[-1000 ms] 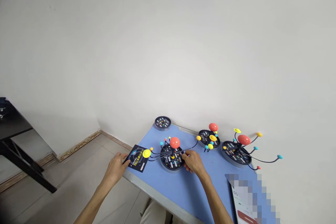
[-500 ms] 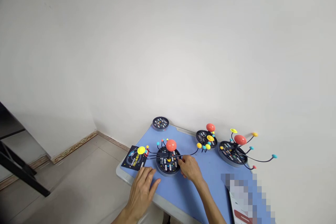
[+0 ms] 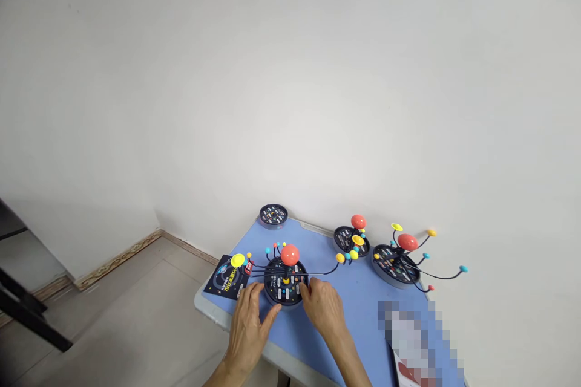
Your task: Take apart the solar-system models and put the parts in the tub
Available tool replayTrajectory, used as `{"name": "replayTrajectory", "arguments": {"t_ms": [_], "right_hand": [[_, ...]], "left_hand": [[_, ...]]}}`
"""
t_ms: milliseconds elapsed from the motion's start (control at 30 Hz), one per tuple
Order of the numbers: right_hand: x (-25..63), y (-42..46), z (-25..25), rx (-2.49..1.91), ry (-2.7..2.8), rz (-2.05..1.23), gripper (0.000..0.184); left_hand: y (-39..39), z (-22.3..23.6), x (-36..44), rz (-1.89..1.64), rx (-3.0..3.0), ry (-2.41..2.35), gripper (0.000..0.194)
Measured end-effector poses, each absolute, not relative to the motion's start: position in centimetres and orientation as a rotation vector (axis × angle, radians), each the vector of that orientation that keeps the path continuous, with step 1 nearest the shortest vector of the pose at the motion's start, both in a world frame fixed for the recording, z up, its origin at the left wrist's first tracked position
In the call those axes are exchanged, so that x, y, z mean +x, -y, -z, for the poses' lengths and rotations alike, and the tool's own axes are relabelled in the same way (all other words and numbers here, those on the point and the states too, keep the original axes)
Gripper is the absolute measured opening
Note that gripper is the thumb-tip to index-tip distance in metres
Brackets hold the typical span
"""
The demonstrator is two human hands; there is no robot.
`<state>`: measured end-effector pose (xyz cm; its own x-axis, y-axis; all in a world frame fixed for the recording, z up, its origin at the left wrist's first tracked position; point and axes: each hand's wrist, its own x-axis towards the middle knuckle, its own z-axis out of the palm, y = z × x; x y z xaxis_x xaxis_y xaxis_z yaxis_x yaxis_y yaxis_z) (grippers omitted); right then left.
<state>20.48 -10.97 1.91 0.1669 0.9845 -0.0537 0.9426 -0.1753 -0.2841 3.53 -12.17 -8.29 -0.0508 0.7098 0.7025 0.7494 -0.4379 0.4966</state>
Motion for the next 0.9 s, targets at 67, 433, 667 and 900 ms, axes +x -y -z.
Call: {"name": "replayTrajectory", "arguments": {"t_ms": [67, 433, 667, 900], "right_hand": [[20.3, 11.3, -1.9, -2.254, 1.901, -0.351, 0.030], [20.1, 12.5, -2.6, -2.243, 1.917, -0.286, 0.034], [21.1, 13.3, -2.8, -1.989, 2.005, 0.254, 0.019], [21.4, 9.7, -2.8, -1.777, 2.229, 0.112, 0.086]], "left_hand": [[11.7, 9.1, 3.7, 1.490, -2.145, 1.652, 0.053], [9.8, 8.8, 4.8, 1.157, -2.285, 1.812, 0.088], [9.2, 7.8, 5.2, 1.070, -2.404, 2.065, 0.102], [8.8, 6.2, 5.6, 1.106, -2.478, 2.167, 0.102]]}}
